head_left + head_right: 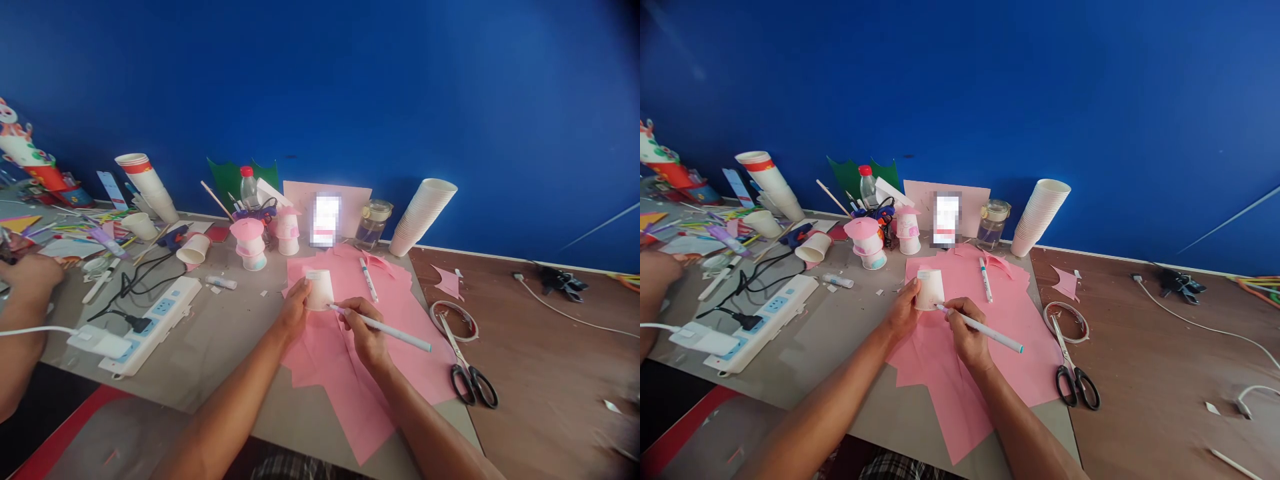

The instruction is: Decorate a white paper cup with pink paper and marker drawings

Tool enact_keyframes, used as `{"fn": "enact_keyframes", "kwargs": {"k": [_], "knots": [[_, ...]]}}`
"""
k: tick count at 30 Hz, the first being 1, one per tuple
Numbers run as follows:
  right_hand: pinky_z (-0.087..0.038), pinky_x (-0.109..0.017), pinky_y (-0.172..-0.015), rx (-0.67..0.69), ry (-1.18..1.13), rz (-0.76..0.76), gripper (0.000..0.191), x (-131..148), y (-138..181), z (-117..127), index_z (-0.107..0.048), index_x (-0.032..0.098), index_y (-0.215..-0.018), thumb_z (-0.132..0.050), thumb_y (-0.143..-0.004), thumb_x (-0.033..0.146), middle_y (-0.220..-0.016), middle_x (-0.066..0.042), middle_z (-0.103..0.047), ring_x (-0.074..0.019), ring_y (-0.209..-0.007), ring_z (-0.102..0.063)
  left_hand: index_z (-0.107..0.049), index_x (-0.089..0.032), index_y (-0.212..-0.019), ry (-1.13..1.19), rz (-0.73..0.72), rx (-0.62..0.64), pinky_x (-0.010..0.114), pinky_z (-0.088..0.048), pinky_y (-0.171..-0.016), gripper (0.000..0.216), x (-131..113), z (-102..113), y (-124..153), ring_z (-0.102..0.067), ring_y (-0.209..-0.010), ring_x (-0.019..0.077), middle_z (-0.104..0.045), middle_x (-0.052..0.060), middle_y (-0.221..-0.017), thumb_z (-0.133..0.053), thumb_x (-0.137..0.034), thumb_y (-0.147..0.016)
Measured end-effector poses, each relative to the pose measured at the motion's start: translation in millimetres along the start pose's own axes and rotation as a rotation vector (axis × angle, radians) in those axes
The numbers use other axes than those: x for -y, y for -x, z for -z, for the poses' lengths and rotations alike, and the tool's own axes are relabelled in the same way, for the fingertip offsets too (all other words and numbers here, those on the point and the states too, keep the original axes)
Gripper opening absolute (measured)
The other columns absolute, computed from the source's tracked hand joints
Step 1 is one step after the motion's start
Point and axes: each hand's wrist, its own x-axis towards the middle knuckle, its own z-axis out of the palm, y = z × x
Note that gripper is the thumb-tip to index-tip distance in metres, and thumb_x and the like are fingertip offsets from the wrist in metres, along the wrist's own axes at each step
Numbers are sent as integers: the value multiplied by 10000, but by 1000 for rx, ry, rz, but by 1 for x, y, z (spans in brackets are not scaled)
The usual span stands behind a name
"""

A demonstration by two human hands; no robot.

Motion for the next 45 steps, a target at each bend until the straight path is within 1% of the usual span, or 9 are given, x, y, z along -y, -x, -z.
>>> {"fn": "enact_keyframes", "kwargs": {"k": [6,11,17,26,33,37,40,42,45], "knots": [[-413,-272,-521,23,-1,25,143,-1,1,-1,-655,193,-747,-537,-785,264,-610,6,-578,-140,-555,-504,-611,-154,-720,0,2,0,234,-381,-579,379,1,1,0,-437,-617,101,-508,-17,-679,-736,-512,-723],[-413,-273,-517,-5,9,12,133,1,1,-1,-649,194,-736,-548,-776,271,-612,2,-586,-144,-557,-511,-635,-152,-760,5,7,-6,236,-389,-596,377,1,1,0,-461,-648,105,-530,-13,-709,-750,-507,-709],[-413,-270,-511,14,17,24,149,0,1,-1,-656,194,-741,-540,-786,277,-611,-2,-587,-145,-557,-514,-609,-155,-710,9,2,-9,234,-378,-575,396,1,1,-1,-418,-611,95,-488,-25,-670,-754,-523,-700],[-419,-273,-523,11,8,19,139,-1,1,-2,-652,193,-749,-548,-789,276,-620,0,-587,-147,-567,-518,-587,-155,-697,0,-12,3,226,-374,-564,406,0,0,0,-418,-610,96,-477,-22,-666,-736,-531,-718],[-423,-272,-522,11,19,31,139,0,2,-1,-654,191,-747,-542,-787,262,-616,-1,-589,-142,-557,-513,-603,-156,-710,2,-1,3,238,-383,-585,402,-2,-3,2,-437,-628,104,-501,-21,-673,-751,-529,-701],[-435,-266,-511,-20,0,41,138,0,2,-2,-649,189,-770,-545,-795,277,-616,3,-590,-136,-543,-515,-611,-151,-711,11,-11,-2,232,-375,-594,375,-2,-2,2,-439,-628,102,-509,-22,-668,-753,-498,-712],[-451,-263,-506,-115,-27,38,139,1,1,-4,-625,194,-852,-563,-825,315,-639,12,-601,-131,-540,-528,-630,-151,-746,25,-5,3,232,-380,-615,325,-3,-2,1,-468,-643,107,-546,-17,-689,-771,-440,-706],[-466,-269,-513,-160,-55,35,209,1,1,-7,-603,196,-971,-541,-874,371,-672,14,-626,-117,-509,-514,-645,-153,-778,37,-4,-7,232,-391,-631,311,-3,-2,0,-486,-665,111,-572,-14,-715,-785,-417,-694],[-503,-293,-571,-158,-51,19,331,-3,0,-8,-595,181,-1097,-470,-934,440,-550,49,-579,-116,-465,-497,-657,-154,-799,52,-18,-28,233,-400,-639,321,-4,-3,-1,-493,-669,112,-588,-14,-725,-791,-422,-686]]}}
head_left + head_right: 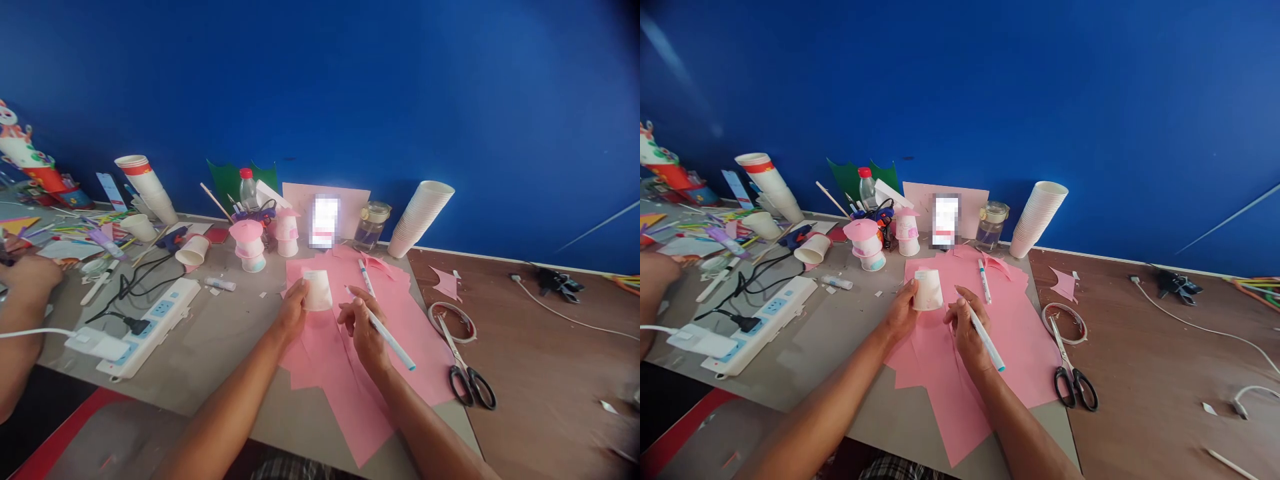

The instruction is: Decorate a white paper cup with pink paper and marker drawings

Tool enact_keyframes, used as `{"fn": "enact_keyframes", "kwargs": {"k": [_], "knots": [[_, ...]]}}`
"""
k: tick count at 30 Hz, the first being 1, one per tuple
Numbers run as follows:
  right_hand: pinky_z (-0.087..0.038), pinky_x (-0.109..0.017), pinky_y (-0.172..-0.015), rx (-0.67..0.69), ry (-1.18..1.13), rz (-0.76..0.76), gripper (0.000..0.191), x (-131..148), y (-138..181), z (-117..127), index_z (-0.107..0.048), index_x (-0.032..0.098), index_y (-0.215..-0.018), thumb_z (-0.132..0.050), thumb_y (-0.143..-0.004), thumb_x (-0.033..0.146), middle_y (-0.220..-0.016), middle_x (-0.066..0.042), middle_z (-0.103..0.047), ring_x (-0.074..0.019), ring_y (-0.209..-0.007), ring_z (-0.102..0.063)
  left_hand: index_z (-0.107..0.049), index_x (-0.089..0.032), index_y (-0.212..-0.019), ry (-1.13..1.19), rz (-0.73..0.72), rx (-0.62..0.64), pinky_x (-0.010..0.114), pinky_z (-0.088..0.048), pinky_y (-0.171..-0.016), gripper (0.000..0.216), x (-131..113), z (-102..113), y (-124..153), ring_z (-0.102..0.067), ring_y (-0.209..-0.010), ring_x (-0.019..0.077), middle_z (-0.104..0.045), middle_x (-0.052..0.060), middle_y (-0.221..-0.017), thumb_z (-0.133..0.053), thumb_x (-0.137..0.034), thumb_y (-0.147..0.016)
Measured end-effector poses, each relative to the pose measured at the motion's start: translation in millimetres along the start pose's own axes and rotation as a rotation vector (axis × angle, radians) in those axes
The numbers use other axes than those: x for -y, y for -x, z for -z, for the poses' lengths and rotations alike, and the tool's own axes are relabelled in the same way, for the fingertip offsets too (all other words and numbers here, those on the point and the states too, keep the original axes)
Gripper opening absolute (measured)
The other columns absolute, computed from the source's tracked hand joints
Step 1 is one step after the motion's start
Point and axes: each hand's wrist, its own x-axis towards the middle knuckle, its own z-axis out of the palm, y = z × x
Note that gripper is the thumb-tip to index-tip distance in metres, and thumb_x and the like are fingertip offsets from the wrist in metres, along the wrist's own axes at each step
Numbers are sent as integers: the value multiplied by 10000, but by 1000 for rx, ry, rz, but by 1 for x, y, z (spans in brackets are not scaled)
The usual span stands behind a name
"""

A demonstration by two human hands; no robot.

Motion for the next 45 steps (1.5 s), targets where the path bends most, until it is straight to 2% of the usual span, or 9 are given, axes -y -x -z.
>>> {"fn": "enact_keyframes", "kwargs": {"k": [3,8,12,19,23,28,39,45], "knots": [[-516,-300,-620,-8,72,12,347,-7,-1,1,-612,171,-1131,-479,-939,427,-470,73,-499,-134,-505,-533,-653,-149,-777,-4,-6,4,237,-395,-628,307,-1,-1,0,-494,-657,113,-585,-16,-705,-789,-410,-690],[-493,-285,-590,5,228,119,296,-14,-4,5,-529,201,-1199,-450,-927,289,-683,32,-624,-117,-513,-508,-641,-142,-738,8,-2,0,241,-376,-621,267,0,0,1,-488,-645,111,-574,-17,-681,-776,-371,-710],[-518,-308,-631,0,248,161,302,-17,-6,4,-483,214,-1202,-441,-904,248,-723,27,-634,-126,-548,-550,-657,-139,-780,37,12,8,246,-378,-626,256,3,3,-1,-504,-656,119,-592,-9,-699,-774,-357,-713],[-557,-357,-734,3,236,211,315,-24,-2,-2,-463,230,-1215,-472,-900,234,-932,-55,-697,-182,-828,-673,-685,-134,-882,28,24,3,288,-434,-721,351,5,5,-3,-602,-803,191,-671,47,-816,-736,-452,-743],[-565,-376,-773,25,212,241,321,-26,0,-2,-456,231,-1235,-479,-915,223,-1027,-89,-693,-191,-878,-687,-688,-130,-879,18,27,2,301,-445,-759,360,6,6,-4,-617,-887,222,-690,70,-864,-732,-460,-742],[-565,-396,-799,73,266,299,321,-26,1,-2,-441,233,-1251,-478,-932,224,-1055,-98,-694,-215,-942,-688,-680,-136,-818,21,29,-5,307,-448,-766,347,10,10,-6,-621,-900,228,-698,72,-879,-721,-473,-747],[-568,-397,-808,98,336,365,326,-27,3,-3,-445,235,-1247,-475,-926,193,-1073,-99,-680,-211,-933,-681,-702,-126,-951,0,92,15,333,-455,-797,457,7,7,-2,-632,-917,254,-714,85,-867,-667,-544,-771],[-571,-395,-809,117,345,345,316,-24,3,-3,-452,232,-1227,-471,-916,182,-1076,-99,-679,-206,-936,-679,-703,-128,-964,-1,98,29,351,-463,-823,475,5,4,0,-641,-938,266,-721,95,-898,-646,-565,-787]]}}
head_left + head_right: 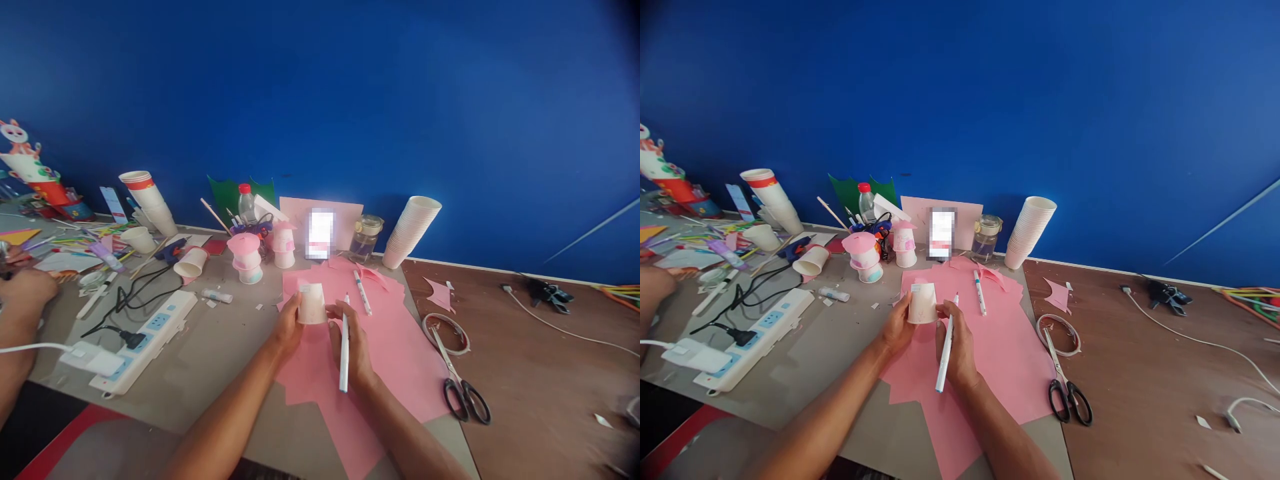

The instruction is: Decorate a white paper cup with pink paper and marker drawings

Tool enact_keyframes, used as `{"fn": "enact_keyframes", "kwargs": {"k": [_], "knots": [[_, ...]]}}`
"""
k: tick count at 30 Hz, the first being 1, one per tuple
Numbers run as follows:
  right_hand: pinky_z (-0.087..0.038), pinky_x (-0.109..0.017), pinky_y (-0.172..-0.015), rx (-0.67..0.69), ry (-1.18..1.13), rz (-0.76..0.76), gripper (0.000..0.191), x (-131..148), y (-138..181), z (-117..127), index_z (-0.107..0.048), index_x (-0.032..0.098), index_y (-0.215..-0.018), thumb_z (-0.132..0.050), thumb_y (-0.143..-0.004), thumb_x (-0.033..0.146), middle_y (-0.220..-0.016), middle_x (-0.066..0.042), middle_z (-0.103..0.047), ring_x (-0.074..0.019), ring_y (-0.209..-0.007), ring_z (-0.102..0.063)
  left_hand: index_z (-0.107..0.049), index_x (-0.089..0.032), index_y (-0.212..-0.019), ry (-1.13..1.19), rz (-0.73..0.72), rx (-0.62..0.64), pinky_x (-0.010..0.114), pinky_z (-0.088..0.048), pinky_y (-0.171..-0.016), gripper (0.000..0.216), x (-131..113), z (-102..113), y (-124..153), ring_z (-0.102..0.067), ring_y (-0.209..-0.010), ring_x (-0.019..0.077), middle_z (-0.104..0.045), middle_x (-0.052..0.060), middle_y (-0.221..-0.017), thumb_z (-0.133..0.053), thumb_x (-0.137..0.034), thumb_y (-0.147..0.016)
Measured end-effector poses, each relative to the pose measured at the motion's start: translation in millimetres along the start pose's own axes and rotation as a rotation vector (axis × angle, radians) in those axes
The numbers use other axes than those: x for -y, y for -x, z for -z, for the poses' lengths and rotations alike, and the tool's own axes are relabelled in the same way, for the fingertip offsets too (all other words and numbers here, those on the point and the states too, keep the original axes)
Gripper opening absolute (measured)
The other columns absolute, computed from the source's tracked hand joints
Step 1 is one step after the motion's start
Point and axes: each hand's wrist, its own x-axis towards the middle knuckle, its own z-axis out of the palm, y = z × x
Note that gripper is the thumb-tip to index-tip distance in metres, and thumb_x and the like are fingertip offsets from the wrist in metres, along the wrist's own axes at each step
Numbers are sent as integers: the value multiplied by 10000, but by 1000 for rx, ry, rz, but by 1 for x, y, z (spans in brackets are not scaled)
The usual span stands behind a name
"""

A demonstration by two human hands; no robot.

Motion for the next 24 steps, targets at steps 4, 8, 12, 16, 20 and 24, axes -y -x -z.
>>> {"fn": "enact_keyframes", "kwargs": {"k": [4,8,12,16,20,24], "knots": [[-580,-384,-786,-15,15,15,307,0,-1,0,-458,228,-1208,-471,-907,169,-1041,-91,-686,-202,-909,-686,-700,-136,-986,5,31,40,356,-462,-838,486,0,2,0,-639,-956,265,-720,95,-920,-630,-579,-800],[-580,-372,-770,-29,42,35,299,0,-3,2,-475,230,-1183,-470,-894,151,-1025,-81,-689,-198,-893,-684,-685,-141,-1037,24,40,113,348,-455,-858,486,0,0,2,-630,-986,259,-715,95,-947,-645,-563,-799],[-572,-362,-779,-22,50,31,271,0,-4,4,-504,232,-1147,-478,-889,154,-1034,-73,-689,-196,-886,-683,-662,-159,-1082,19,27,191,348,-455,-863,451,-4,-7,8,-635,-979,248,-708,88,-959,-691,-502,-790],[-573,-347,-753,-33,61,36,242,-2,-5,4,-523,228,-1127,-474,-896,175,-1035,-74,-693,-198,-877,-690,-644,-162,-1095,2,31,245,359,-456,-872,440,-9,-13,15,-638,-991,252,-700,108,-982,-691,-484,-799],[-579,-347,-739,-34,59,27,243,-3,-6,3,-531,220,-1133,-461,-903,185,-1044,-84,-696,-202,-874,-694,-627,-171,-1105,-25,35,292,374,-447,-887,421,-9,-14,17,-628,-1035,268,-686,126,-1048,-701,-453,-801],[-585,-349,-724,-46,66,-10,251,-4,-7,4,-546,220,-1128,-465,-893,190,-1056,-89,-696,-210,-890,-692,-615,-190,-1130,-56,50,338,398,-436,-896,402,-8,-15,17,-594,-1095,297,-672,124,-1098,-720,-390,-798]]}}
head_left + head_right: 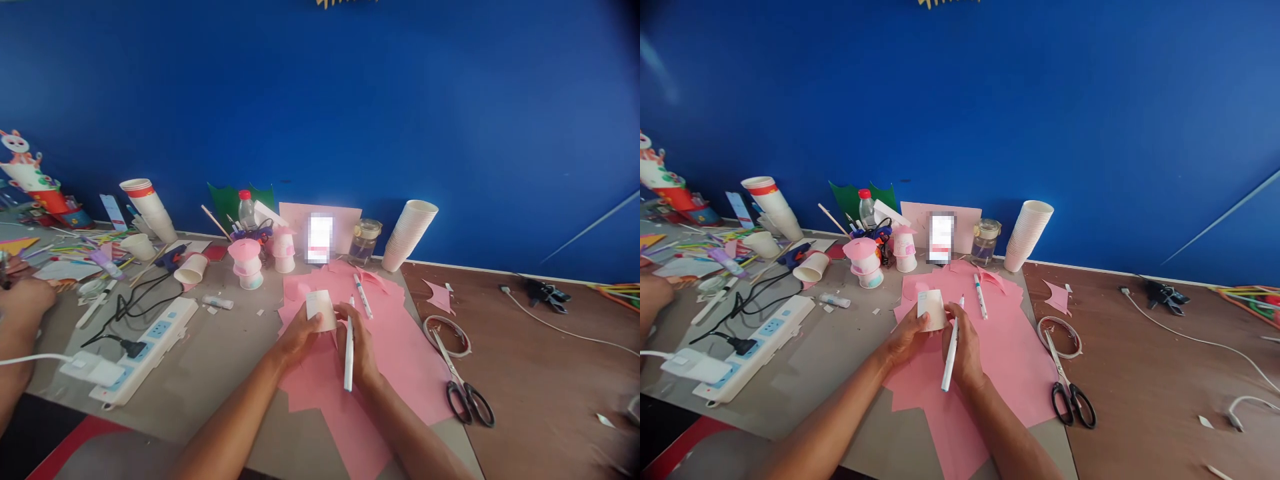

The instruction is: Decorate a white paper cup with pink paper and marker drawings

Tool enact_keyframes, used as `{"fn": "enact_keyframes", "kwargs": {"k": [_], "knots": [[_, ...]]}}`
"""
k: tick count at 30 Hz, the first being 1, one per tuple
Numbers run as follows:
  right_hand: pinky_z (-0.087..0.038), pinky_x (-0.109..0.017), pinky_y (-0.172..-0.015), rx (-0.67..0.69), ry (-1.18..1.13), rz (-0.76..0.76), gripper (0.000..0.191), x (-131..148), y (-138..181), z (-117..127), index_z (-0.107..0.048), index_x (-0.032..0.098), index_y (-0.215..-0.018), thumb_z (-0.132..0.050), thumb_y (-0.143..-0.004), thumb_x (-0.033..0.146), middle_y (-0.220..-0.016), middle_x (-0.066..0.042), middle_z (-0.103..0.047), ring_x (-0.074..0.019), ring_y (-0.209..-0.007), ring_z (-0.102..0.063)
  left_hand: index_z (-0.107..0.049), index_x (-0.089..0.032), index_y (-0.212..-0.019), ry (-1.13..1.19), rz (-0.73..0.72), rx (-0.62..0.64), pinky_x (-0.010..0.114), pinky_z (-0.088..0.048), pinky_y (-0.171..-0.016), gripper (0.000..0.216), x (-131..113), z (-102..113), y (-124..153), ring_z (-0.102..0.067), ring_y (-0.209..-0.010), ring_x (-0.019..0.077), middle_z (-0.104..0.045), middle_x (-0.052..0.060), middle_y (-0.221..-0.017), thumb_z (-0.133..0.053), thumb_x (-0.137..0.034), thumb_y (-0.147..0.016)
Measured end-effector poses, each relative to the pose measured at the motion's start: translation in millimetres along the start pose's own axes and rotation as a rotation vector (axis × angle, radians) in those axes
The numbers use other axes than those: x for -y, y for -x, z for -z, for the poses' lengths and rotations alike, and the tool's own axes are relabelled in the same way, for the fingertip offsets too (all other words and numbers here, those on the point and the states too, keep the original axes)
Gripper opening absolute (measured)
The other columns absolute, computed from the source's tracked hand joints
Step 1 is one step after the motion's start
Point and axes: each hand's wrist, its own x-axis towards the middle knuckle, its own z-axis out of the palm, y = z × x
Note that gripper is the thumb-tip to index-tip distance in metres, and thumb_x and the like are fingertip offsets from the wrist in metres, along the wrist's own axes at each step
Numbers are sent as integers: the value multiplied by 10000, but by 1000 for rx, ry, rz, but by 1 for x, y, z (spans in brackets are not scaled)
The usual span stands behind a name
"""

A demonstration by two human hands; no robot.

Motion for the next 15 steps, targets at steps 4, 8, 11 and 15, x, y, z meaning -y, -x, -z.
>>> {"fn": "enact_keyframes", "kwargs": {"k": [4,8,11,15], "knots": [[-589,-345,-702,0,-6,-41,274,-3,0,0,-545,224,-1151,-476,-887,198,-1066,-89,-698,-209,-868,-694,-607,-198,-1164,-21,30,50,420,-436,-897,464,-1,-1,-1,-588,-1098,317,-667,117,-1095,-765,-355,-757],[-586,-320,-671,20,-3,-80,275,0,-1,0,-553,221,-1136,-484,-871,191,-1054,-78,-704,-203,-843,-697,-606,-183,-1166,-39,67,60,416,-438,-915,480,-1,3,-2,-599,-1082,295,-657,135,-1115,-778,-338,-746],[-585,-315,-683,31,-16,-86,267,5,-3,1,-563,217,-1123,-481,-870,196,-1053,-77,-705,-200,-844,-698,-613,-171,-1152,-47,54,17,404,-441,-914,443,-1,7,-2,-603,-1073,283,-659,140,-1112,-751,-357,-773],[-584,-316,-690,37,-15,-100,245,7,-3,0,-564,221,-1116,-484,-885,210,-1050,-76,-706,-194,-841,-695,-618,-168,-1162,-43,56,-44,401,-439,-923,411,-2,9,-1,-609,-1056,274,-668,134,-1104,-728,-325,-799]]}}
